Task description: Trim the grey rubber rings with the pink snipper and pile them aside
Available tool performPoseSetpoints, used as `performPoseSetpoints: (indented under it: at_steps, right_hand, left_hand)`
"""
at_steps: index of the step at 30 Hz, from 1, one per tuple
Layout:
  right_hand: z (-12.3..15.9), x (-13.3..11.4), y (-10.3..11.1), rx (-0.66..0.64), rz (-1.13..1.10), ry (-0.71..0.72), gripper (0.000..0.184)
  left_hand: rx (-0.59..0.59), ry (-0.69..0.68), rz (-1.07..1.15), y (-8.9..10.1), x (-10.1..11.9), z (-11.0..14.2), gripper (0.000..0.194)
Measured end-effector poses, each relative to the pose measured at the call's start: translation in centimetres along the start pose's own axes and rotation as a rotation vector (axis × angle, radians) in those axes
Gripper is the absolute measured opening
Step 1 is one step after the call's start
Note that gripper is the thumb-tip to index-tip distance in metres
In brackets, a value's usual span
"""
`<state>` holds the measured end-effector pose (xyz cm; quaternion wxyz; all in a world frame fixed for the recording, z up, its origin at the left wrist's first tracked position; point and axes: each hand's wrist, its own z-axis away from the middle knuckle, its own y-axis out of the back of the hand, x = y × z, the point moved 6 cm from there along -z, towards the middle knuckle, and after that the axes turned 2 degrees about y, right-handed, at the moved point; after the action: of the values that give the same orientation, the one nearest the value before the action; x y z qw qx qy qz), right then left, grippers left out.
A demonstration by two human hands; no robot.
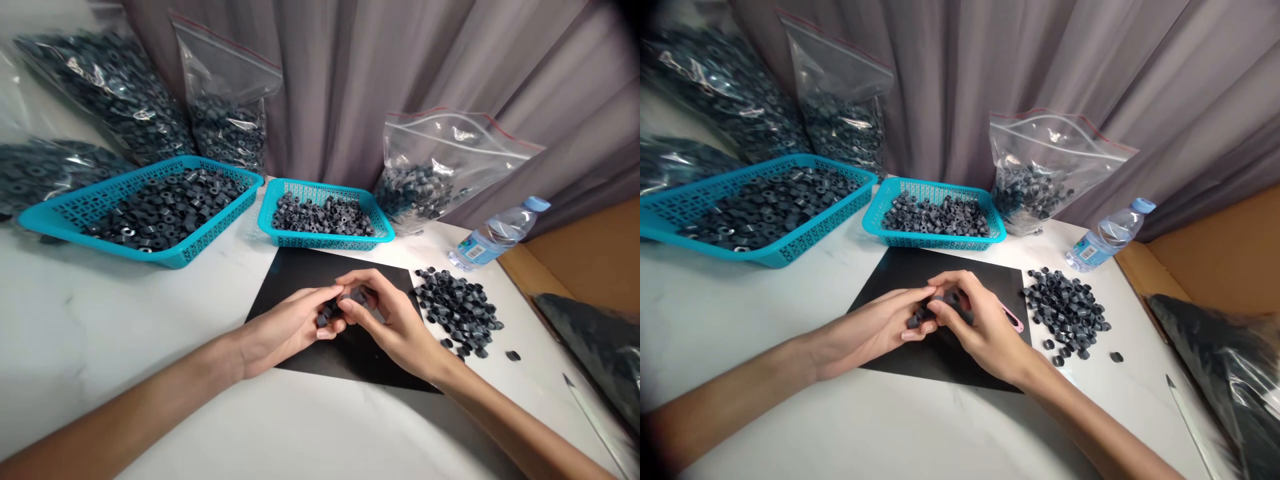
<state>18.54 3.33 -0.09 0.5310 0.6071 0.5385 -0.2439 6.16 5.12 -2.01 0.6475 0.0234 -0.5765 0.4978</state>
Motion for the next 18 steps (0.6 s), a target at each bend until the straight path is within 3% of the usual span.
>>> performPoseSetpoints:
  at_steps: [7,14,18]
  right_hand:
    - [-0.2,0.3,1.1,0.075,0.137,0.035,0.020]
    - [-0.5,0.1,2.6,0.124,0.234,0.009,0.022]
    - [-0.7,-0.4,3.9,-0.024,0.277,-0.073,0.024]
  left_hand:
    - [0.005,-0.040,-0.075,0.2,0.2,0.1,0.024]
    - [0.123,-0.020,-0.016,1.1,0.4,0.1,0.017]
    - [0.143,-0.006,-0.001,1.3,0.3,0.0,0.020]
